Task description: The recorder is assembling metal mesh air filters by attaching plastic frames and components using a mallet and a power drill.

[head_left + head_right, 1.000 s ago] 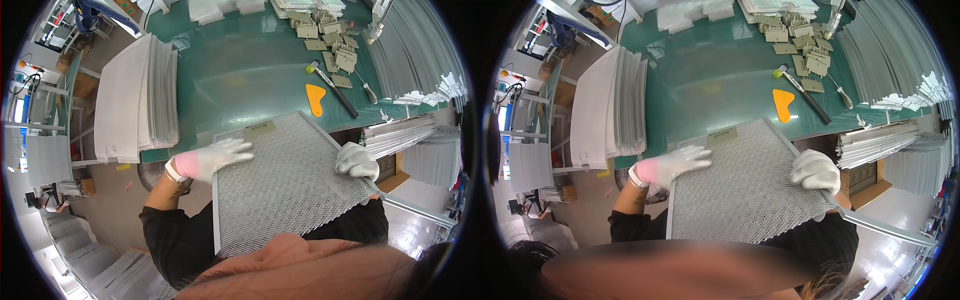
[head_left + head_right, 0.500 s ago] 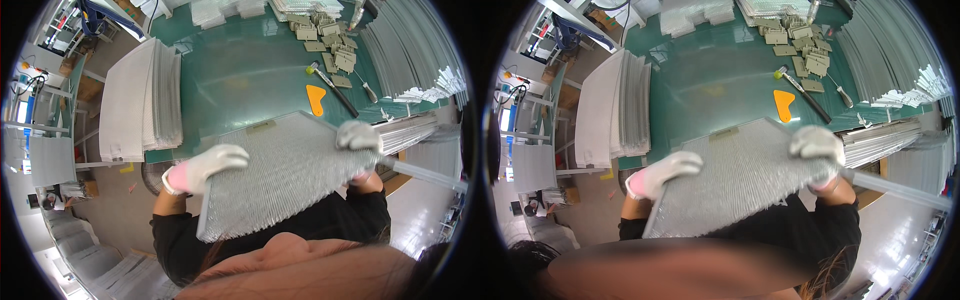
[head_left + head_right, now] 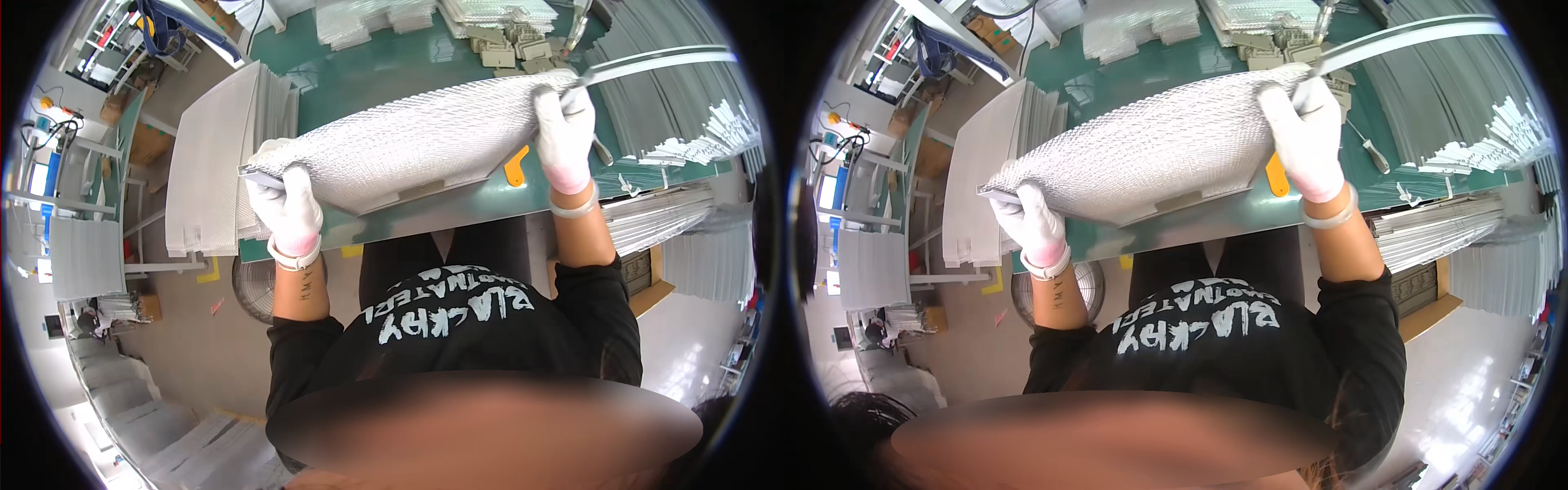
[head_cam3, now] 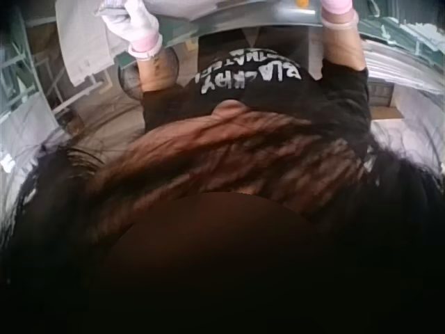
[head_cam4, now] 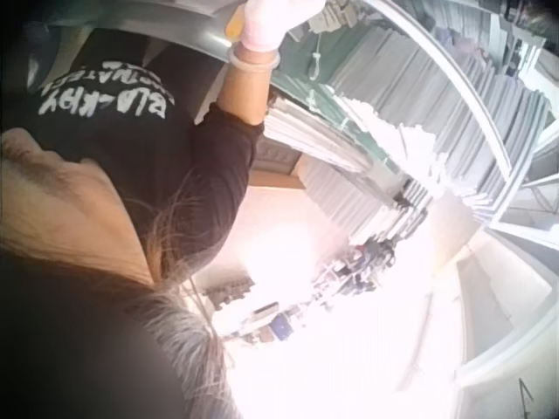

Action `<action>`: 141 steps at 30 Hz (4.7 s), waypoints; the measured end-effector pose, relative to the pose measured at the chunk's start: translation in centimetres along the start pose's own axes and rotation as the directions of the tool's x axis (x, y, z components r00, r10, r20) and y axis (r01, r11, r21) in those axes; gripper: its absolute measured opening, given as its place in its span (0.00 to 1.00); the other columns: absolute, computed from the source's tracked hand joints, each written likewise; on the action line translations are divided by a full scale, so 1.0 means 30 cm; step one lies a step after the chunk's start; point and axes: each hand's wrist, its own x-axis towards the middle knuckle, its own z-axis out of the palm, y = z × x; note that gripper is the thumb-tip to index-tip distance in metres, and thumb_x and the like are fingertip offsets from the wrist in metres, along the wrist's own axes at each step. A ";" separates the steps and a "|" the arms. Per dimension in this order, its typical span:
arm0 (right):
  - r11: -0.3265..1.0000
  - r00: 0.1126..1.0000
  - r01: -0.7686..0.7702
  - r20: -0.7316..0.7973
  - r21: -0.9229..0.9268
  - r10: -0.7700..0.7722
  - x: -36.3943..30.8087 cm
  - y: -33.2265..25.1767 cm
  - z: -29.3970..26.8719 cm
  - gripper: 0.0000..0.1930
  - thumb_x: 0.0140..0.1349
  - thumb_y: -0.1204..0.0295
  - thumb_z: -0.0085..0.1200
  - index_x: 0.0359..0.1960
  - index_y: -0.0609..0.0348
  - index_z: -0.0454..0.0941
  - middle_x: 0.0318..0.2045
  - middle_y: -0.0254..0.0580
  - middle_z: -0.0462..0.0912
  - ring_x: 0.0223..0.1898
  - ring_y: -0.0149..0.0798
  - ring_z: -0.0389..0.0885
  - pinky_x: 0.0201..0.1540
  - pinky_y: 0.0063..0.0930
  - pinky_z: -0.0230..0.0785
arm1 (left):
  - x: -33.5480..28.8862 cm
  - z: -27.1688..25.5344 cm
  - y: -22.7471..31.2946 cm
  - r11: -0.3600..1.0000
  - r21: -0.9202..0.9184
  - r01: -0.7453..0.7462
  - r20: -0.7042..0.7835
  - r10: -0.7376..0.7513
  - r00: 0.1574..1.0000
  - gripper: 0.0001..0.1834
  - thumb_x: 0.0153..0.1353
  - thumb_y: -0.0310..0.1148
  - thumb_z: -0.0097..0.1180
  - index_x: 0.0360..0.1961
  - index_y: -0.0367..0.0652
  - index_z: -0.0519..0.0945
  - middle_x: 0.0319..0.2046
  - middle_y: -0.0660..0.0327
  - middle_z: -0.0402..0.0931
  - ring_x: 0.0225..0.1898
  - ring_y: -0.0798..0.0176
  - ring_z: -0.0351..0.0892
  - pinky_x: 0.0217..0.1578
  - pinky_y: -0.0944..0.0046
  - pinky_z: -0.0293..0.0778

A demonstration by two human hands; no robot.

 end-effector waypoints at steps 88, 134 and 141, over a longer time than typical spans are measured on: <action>0.247 0.711 0.587 0.637 -0.771 0.297 -0.228 0.472 -0.261 0.31 0.66 0.58 0.47 0.66 0.65 0.63 0.66 0.52 0.66 0.68 0.52 0.62 0.69 0.52 0.53 | 0.318 0.245 0.257 0.447 0.414 -0.793 0.659 0.454 0.600 0.15 0.54 0.19 0.57 0.44 0.40 0.78 0.35 0.52 0.79 0.35 0.47 0.79 0.39 0.55 0.76; 0.915 0.963 0.216 -0.077 -0.342 -0.257 -0.208 -0.184 -0.414 0.29 0.64 0.83 0.45 0.69 0.64 0.60 0.41 0.51 0.80 0.38 0.47 0.83 0.42 0.38 0.75 | 0.145 0.618 -0.179 0.525 0.504 -0.685 0.700 0.216 0.681 0.43 0.43 0.53 0.72 0.57 0.39 0.73 0.26 0.61 0.75 0.32 0.56 0.73 0.40 0.53 0.66; 0.532 0.919 0.335 0.393 -0.778 -0.004 -0.095 -0.415 -0.396 0.27 0.67 0.77 0.48 0.68 0.64 0.63 0.41 0.47 0.82 0.37 0.45 0.83 0.44 0.35 0.76 | 0.140 0.609 -0.195 0.538 0.498 -0.680 0.684 0.238 0.689 0.42 0.43 0.51 0.72 0.57 0.40 0.73 0.26 0.62 0.75 0.31 0.56 0.73 0.40 0.53 0.65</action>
